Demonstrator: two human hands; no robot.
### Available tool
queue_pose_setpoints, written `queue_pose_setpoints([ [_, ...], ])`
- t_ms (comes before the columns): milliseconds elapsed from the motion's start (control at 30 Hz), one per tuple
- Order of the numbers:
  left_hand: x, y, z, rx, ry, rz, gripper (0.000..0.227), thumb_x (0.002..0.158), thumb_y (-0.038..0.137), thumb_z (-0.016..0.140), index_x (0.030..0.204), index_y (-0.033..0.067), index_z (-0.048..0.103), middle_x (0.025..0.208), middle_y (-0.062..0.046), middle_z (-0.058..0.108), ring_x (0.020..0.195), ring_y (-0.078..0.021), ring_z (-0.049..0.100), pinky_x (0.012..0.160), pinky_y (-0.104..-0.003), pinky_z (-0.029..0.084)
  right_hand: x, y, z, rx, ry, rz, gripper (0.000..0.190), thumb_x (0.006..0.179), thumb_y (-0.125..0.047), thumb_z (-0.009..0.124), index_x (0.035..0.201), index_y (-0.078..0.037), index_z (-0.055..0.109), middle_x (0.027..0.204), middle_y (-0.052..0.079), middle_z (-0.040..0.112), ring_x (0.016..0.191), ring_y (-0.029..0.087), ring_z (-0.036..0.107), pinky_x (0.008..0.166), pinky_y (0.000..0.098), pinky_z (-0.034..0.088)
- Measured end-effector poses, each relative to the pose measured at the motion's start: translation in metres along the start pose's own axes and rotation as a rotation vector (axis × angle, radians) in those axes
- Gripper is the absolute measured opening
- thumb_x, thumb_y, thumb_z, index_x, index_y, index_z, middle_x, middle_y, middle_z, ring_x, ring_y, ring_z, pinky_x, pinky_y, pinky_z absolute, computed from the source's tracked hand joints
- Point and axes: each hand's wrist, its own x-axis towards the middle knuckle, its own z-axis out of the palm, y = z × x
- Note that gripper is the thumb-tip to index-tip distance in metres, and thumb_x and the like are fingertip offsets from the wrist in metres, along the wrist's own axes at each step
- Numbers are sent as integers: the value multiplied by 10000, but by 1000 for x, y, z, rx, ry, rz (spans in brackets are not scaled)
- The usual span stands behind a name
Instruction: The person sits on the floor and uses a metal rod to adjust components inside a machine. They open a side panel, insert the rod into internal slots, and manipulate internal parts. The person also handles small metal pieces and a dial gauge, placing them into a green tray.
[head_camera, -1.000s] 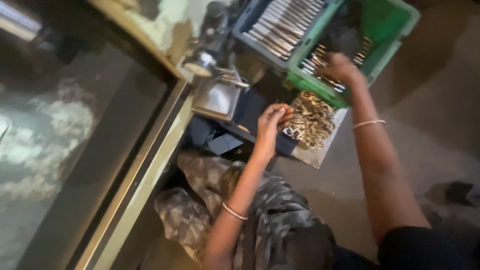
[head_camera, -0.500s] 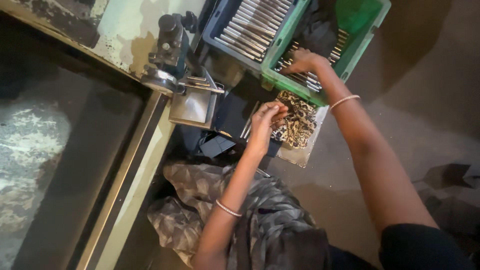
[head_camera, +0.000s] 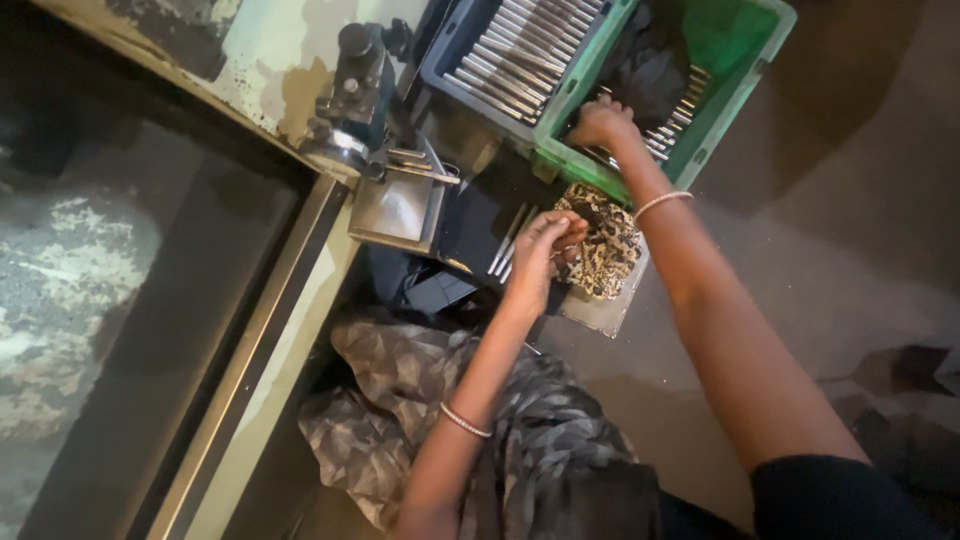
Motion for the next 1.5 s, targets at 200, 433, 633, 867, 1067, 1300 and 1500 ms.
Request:
queue_pose_setpoints([
  [200, -16, 12, -7, -16, 15, 27, 171, 1013, 189, 603, 1118, 85, 688, 1069, -52, 751, 948, -114, 703, 812, -256, 555, -12, -6, -6, -3, 10, 24, 860, 751, -523, 804, 1453, -90, 562, 1588, 236, 377, 1455, 471, 330, 1165, 636, 262],
  [433, -17, 18, -15, -51, 15, 34, 169, 1015, 196, 609, 1122, 89, 684, 1076, -49, 750, 952, -117, 702, 820, -264, 557, -25, -2, -2, 74, 121, -47, 794, 751, -471, 819, 1422, -116, 583, 1562, 256, 369, 1424, 487, 331, 1122, 663, 276],
  [633, -15, 11, -19, -78, 15, 26, 175, 1021, 197, 604, 1128, 84, 684, 1077, -60, 751, 959, -136, 708, 815, -271, 556, -11, 2, 4, 15, 74, -45, 694, 839, -482, 743, 1416, -115, 621, 1616, 245, 358, 1465, 492, 330, 1160, 676, 258],
  [867, -20, 9, -37, -77, 41, 30, 178, 1016, 197, 602, 1135, 88, 678, 1085, -54, 755, 974, -129, 707, 823, -262, 556, -41, 17, -15, 180, -56, -241, 898, 785, -477, 764, 1526, -88, 438, 1445, 221, 566, 1293, 386, 549, 1116, 587, 354],
  [1067, -16, 7, -33, -97, 34, 13, 181, 1015, 196, 603, 1140, 87, 675, 1089, -56, 747, 968, -129, 704, 830, -267, 559, -49, 45, -33, 314, -300, -290, 784, 790, -339, 738, 1473, -15, 531, 1372, 219, 657, 1187, 340, 650, 1027, 425, 504],
  [1300, -14, 19, -18, -88, 13, 4, 180, 1014, 199, 598, 1134, 88, 674, 1090, -63, 743, 968, -136, 711, 825, -281, 562, -50, 43, -24, 205, -114, -415, 727, 811, -372, 792, 1380, 25, 576, 1267, 271, 666, 1132, 375, 656, 991, 443, 500],
  [1500, -21, 22, -24, -85, 12, 25, 181, 1019, 215, 609, 1133, 90, 673, 1106, -63, 748, 988, -136, 710, 836, -279, 564, -60, 29, -22, 219, 205, -197, 498, 882, -374, 749, 1195, 2, 656, 1146, 288, 699, 1041, 426, 682, 899, 502, 527],
])
